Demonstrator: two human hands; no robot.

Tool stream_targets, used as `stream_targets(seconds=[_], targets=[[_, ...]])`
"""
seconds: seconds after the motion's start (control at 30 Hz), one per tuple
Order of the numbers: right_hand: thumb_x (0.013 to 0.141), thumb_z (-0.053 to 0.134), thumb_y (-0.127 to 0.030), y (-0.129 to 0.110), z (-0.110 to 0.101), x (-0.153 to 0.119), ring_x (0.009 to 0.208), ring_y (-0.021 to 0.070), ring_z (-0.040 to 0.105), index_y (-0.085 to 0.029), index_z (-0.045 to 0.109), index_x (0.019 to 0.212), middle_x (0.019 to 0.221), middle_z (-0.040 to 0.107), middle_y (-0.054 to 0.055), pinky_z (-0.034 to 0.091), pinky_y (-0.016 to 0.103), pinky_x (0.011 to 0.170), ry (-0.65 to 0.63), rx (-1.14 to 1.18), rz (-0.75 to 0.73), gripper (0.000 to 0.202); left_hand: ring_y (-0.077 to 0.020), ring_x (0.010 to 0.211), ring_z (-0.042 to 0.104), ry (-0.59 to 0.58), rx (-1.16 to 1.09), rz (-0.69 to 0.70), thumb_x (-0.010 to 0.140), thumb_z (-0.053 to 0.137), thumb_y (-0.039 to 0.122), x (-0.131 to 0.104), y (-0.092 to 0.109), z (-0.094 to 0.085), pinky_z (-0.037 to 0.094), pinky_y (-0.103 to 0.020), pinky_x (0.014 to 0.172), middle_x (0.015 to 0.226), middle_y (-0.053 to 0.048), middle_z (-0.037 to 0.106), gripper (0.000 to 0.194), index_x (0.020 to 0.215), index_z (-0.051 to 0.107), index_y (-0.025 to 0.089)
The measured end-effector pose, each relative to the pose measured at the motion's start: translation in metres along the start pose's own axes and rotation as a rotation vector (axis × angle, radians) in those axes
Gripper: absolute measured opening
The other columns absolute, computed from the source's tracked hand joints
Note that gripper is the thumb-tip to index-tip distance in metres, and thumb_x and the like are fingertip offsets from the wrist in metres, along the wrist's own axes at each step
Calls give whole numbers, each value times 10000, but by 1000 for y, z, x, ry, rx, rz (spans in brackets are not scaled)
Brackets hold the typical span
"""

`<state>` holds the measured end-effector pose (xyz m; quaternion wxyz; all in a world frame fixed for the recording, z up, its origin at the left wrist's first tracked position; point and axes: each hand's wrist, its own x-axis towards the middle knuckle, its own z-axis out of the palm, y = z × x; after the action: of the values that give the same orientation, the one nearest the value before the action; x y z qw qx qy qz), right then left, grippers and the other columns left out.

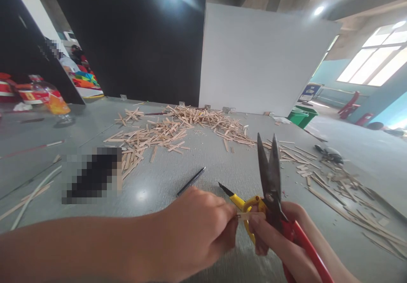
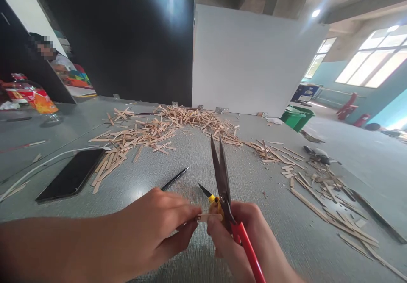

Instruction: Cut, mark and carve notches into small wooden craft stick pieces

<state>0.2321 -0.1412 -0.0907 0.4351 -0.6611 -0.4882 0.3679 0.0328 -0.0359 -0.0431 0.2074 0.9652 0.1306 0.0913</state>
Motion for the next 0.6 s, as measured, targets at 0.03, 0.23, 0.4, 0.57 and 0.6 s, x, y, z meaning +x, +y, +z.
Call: stream_targets(seconds=[0.03,0.23,0.4,0.57,0.6], targets=[[898,611,-721,-3,0,-1,649,227,677,-240,595,831,688,671,27,602,349,588,-21,-14,-9,485,-187,694,708,-16,28,-8,984,493,203,0,0,2,438,-301,619,830,-20,747,156,916,632,184],[883,607,-729,-17,5,-9,598,212,627,-250,596,825,636,650,8,518,334,560,33,-29,-35,482,-153,577,603,-48,5,-3,924,537,156,1,-3,8,383,-274,552,704,-8,671,141,798,591,186],[900,532,-762,-20,7,-8,575,211,595,-250,594,735,605,627,21,455,340,542,-37,-72,-42,541,-73,492,363,-82,-308,-96,909,534,121,2,-1,0,309,-210,501,571,74,442,258,674,457,193],[866,614,-747,-10,3,-5,637,228,645,-241,602,786,654,663,26,537,346,582,30,-22,31,513,-72,481,317,-112,-488,-281,975,478,199,2,4,-10,259,-209,448,524,71,353,381,605,385,191],[868,616,-744,-7,3,-4,646,230,654,-242,598,785,658,667,28,547,345,583,23,-12,29,510,-73,485,319,-107,-493,-305,979,486,224,2,5,-11,260,-210,449,527,70,358,385,606,398,190]])
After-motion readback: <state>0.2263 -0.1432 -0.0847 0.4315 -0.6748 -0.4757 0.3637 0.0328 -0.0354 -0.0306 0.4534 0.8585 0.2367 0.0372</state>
